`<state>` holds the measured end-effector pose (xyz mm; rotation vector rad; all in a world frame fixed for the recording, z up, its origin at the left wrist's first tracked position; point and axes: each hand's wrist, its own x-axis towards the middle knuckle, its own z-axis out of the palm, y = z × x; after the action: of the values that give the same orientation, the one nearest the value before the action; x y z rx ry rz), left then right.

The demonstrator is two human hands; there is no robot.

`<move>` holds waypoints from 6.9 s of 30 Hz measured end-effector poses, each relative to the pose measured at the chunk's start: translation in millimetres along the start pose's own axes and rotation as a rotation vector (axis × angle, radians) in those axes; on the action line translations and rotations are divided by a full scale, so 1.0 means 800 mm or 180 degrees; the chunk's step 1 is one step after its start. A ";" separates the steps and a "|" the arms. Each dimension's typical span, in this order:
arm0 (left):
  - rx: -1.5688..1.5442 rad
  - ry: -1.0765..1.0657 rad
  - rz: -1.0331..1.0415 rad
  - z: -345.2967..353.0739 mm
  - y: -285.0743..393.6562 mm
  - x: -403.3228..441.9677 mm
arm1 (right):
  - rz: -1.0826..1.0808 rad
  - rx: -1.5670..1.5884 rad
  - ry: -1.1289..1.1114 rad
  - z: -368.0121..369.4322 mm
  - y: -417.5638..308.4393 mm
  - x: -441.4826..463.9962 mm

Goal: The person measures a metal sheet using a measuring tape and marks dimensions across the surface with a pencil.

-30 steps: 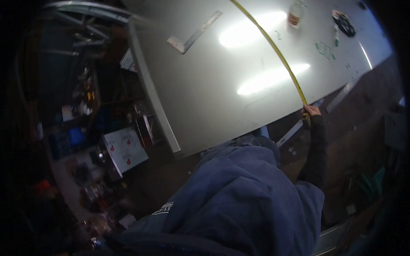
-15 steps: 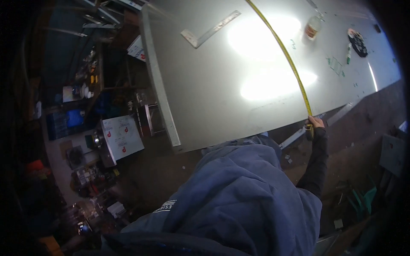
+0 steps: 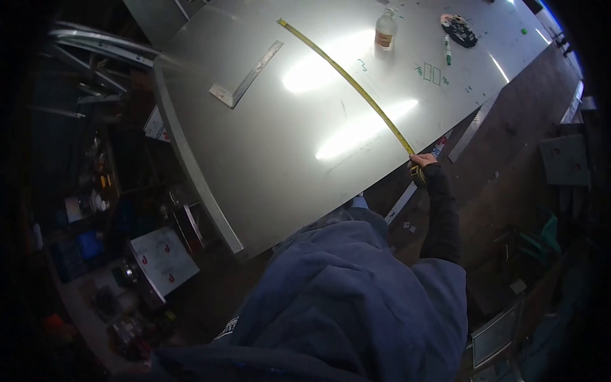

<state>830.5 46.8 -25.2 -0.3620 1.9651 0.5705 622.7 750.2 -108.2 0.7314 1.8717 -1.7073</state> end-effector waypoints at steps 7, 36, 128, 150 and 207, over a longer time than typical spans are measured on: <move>0.0541 -0.0869 0.0203 -0.045 0.003 0.014 | 0.0007 -0.0235 0.0202 -0.005 0.004 -0.002; 0.2139 0.3099 0.1944 -0.451 0.469 0.354 | -0.0126 -0.0629 0.0283 0.016 -0.026 -0.025; 0.0468 0.0632 0.4782 -0.526 0.847 0.472 | 0.1118 -0.0695 0.0803 0.041 -0.085 -0.070; 0.1917 0.0379 0.3763 -0.540 0.877 0.430 | 0.1175 -0.0716 0.0884 0.044 -0.082 -0.074; -0.4186 0.3313 0.1549 -0.085 -0.190 -0.004 | -0.1399 -0.1439 0.1344 0.248 0.002 -0.124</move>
<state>854.2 -117.8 -32.3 -1.1541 2.3242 2.3650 697.4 547.3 -59.4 0.5480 2.7567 -1.3348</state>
